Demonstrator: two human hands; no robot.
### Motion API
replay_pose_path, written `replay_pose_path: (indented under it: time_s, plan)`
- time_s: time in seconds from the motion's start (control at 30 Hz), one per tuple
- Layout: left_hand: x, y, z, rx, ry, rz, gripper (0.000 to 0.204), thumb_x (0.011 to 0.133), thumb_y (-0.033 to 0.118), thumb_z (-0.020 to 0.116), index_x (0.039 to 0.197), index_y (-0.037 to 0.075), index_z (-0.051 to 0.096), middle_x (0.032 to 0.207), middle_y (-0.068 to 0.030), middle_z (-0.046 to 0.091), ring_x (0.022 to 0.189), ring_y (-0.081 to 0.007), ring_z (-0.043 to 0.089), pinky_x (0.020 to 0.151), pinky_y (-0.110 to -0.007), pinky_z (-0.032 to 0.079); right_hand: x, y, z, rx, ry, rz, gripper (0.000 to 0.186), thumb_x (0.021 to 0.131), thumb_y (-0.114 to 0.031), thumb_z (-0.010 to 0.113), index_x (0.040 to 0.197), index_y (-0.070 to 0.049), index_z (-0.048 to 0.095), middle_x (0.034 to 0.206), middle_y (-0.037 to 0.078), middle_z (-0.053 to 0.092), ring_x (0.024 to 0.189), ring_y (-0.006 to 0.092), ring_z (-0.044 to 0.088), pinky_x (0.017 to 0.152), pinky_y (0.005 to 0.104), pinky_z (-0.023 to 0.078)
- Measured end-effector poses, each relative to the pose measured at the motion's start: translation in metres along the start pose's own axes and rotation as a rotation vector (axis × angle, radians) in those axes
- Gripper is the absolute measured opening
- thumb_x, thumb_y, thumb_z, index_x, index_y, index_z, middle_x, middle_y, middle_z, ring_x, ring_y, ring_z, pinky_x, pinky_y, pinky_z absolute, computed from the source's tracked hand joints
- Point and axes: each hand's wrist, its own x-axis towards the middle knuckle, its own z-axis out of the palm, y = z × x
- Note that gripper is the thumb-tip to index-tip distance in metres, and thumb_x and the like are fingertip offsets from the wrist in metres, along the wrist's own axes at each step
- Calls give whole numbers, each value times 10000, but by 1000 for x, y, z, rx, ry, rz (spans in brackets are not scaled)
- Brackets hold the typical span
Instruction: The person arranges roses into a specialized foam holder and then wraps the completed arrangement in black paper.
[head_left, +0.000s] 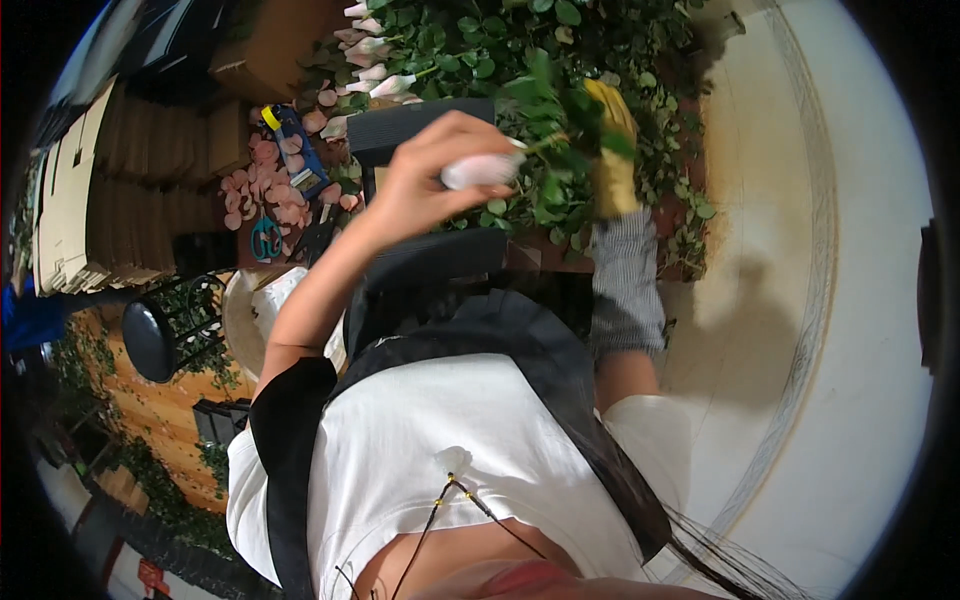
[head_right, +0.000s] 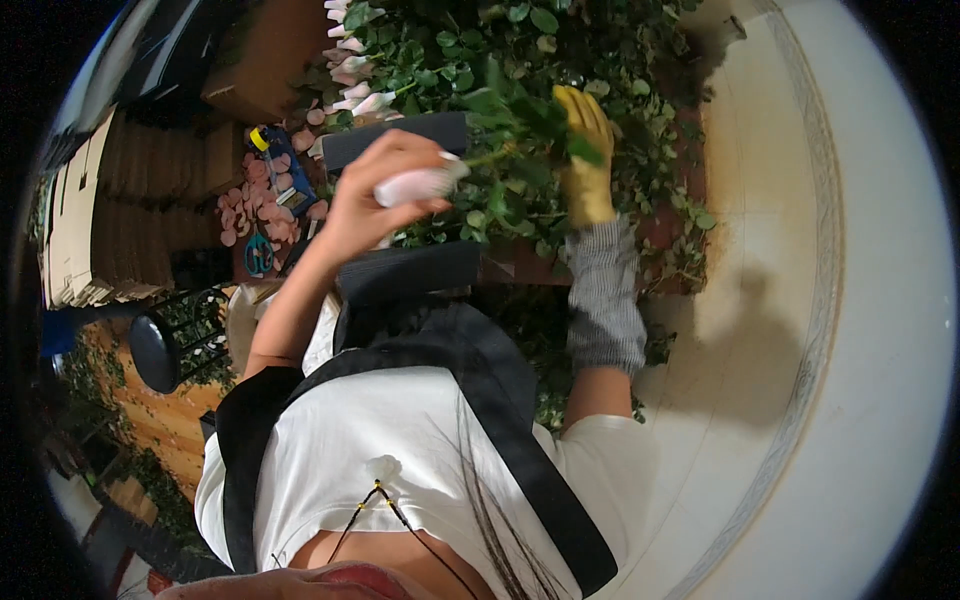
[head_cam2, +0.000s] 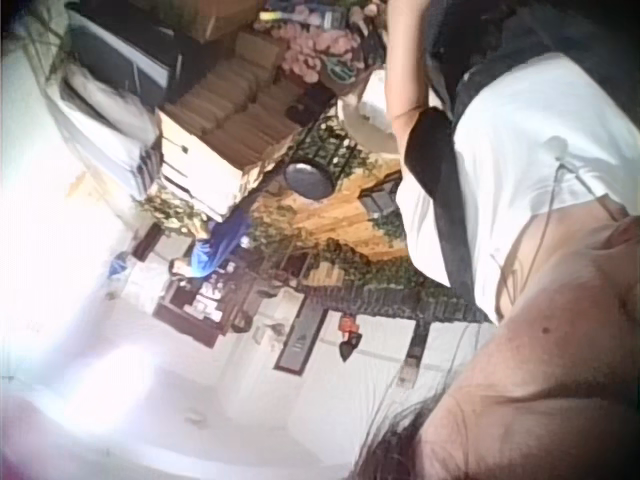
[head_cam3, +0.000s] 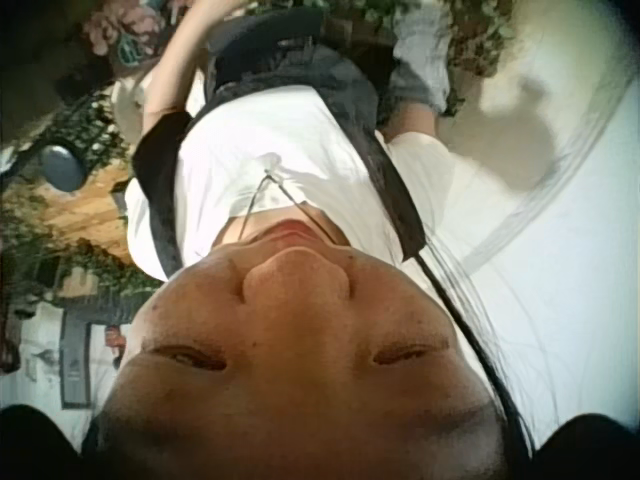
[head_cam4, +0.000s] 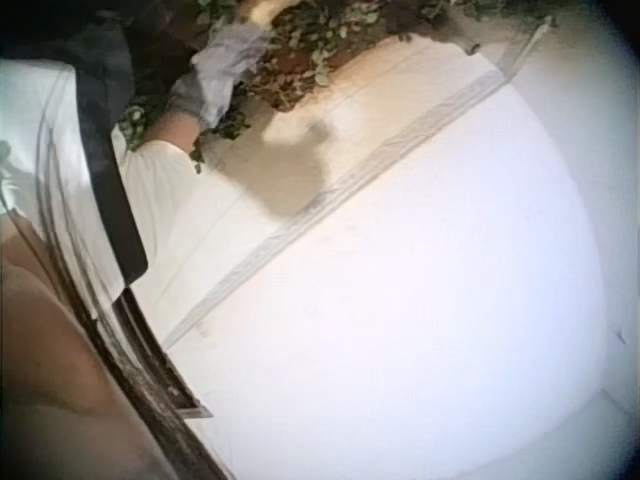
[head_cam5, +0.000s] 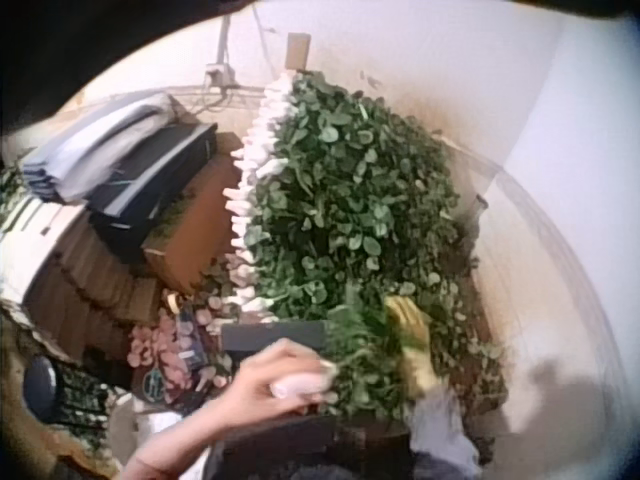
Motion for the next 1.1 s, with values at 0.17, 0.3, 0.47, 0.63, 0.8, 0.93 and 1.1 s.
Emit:
replay_pose_path:
  time_s: [0.17, 0.3, 0.47, 0.63, 0.8, 0.93, 1.1]
  plan:
    - [-52, -44, -61, 75, -16, -502, 563, 852, 70, 816, 1374, 40, 605, 1350, -145, 620, 1212, -274, 639, 1006, -405, 544, 11, -22, -30, -305, 193, -261, 410, 1068, -329, 426, 1058, -46, 723, 896, 122, 697, 824, 265, 692, 634, 382, 538]
    - [-109, -115, -67, 726, -455, -462, 504, 847, 240, 808, 1277, 36, 643, 1187, -194, 623, 1115, -416, 584, 901, -475, 527, -10, -54, -46, -329, -167, -274, 225, 936, -77, 679, 1137, -118, 771, 855, 54, 739, 780, 201, 715, 787, 315, 616]
    - [-163, -167, -57, 782, -570, -529, 651, 847, 302, 805, 1392, 29, 575, 1234, -197, 592, 1140, -402, 588, 939, -475, 518, -77, -7, 70, -378, -585, 265, 202, 968, -137, 648, 1124, -128, 775, 942, 65, 771, 849, 242, 722, 823, 359, 590]
    - [-168, -161, -61, 742, -526, -603, 616, 891, 268, 786, 1422, 52, 559, 1338, -180, 592, 1206, -391, 596, 973, -472, 511, -134, 69, 152, -656, -771, 360, 246, 992, -193, 602, 1113, -55, 766, 1127, 96, 762, 1024, 268, 707, 905, 359, 559]
    - [-153, -163, -63, 898, -725, -354, 330, 892, 188, 694, 1190, 51, 658, 1218, -175, 594, 1098, -381, 583, 940, -500, 486, -145, 72, 150, -639, -677, 85, 104, 822, -98, 681, 750, -67, 750, 810, 95, 738, 769, 299, 704, 683, 414, 565]
    - [-150, -170, -63, 1196, -659, -136, 259, 872, 271, 701, 1047, 80, 713, 1259, -201, 562, 1184, -388, 512, 988, -481, 454, -139, 54, 146, -632, -615, 339, 144, 843, -113, 646, 741, -44, 721, 792, 131, 714, 788, 328, 691, 691, 443, 556]
    - [-156, -175, -58, 986, -533, -428, 495, 870, 299, 770, 1245, 28, 592, 1241, -274, 538, 1134, -449, 520, 951, -513, 485, -125, 31, 132, -163, -552, 979, 158, 903, -105, 599, 909, -48, 746, 1011, 176, 728, 936, 343, 707, 802, 461, 575]
